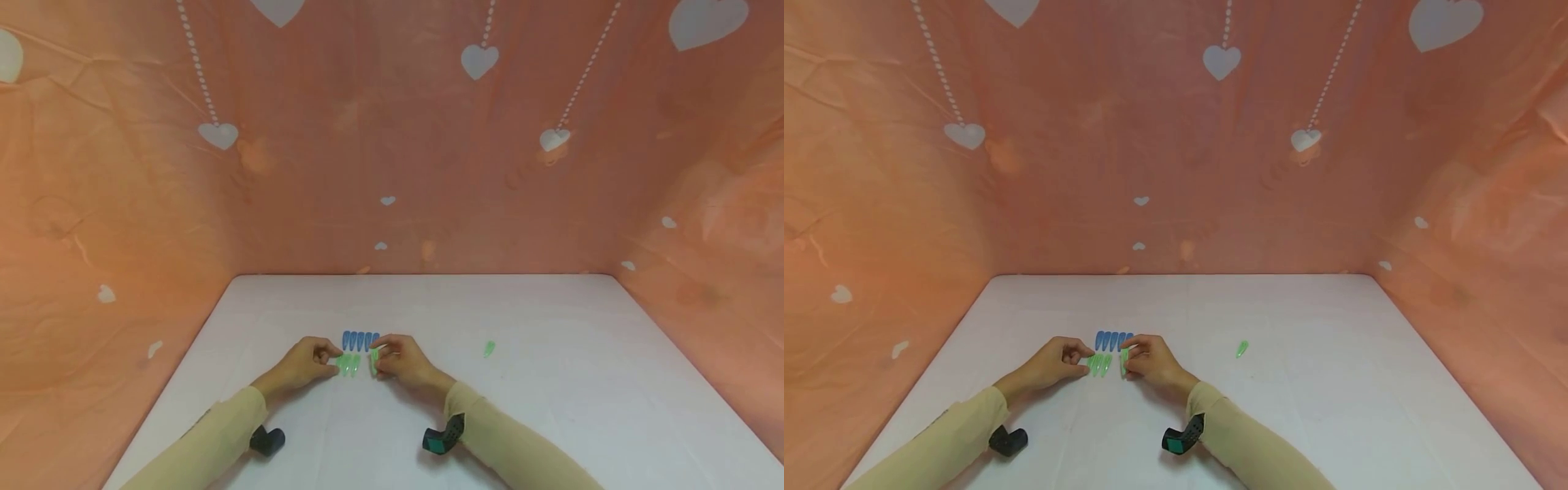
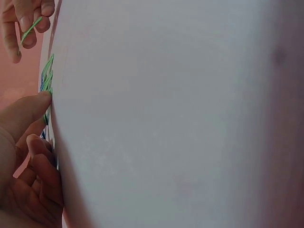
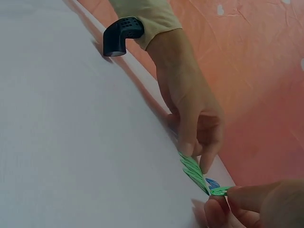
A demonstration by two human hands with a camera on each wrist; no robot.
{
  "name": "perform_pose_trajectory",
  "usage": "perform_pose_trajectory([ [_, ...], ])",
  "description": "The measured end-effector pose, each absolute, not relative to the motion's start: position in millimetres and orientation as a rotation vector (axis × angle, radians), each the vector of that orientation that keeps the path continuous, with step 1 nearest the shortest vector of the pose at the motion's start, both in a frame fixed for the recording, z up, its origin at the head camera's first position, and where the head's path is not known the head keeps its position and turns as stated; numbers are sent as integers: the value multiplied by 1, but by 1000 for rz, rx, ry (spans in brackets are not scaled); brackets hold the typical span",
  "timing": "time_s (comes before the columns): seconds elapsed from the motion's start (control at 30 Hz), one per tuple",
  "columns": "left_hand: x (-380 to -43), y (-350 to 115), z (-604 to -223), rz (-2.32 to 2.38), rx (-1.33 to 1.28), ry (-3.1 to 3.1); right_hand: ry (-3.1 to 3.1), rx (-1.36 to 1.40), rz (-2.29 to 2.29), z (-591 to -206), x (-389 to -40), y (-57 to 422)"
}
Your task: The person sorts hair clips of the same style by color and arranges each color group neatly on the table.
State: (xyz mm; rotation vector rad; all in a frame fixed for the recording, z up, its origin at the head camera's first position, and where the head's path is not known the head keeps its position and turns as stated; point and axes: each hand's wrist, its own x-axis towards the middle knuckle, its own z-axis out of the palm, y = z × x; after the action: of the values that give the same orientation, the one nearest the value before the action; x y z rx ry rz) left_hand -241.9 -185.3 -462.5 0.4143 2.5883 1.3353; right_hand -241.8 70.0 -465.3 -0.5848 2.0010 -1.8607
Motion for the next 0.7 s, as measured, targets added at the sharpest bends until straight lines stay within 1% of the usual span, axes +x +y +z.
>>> perform_pose_trajectory([
  [0.4, -243, -187, -460, 1314, 435, 2594, 2088, -627, -1789, -463, -242, 58],
  [0.7, -243, -188, -459, 1316, 447, 2580, 2231, -575, -1723, -465, -241, 46],
])
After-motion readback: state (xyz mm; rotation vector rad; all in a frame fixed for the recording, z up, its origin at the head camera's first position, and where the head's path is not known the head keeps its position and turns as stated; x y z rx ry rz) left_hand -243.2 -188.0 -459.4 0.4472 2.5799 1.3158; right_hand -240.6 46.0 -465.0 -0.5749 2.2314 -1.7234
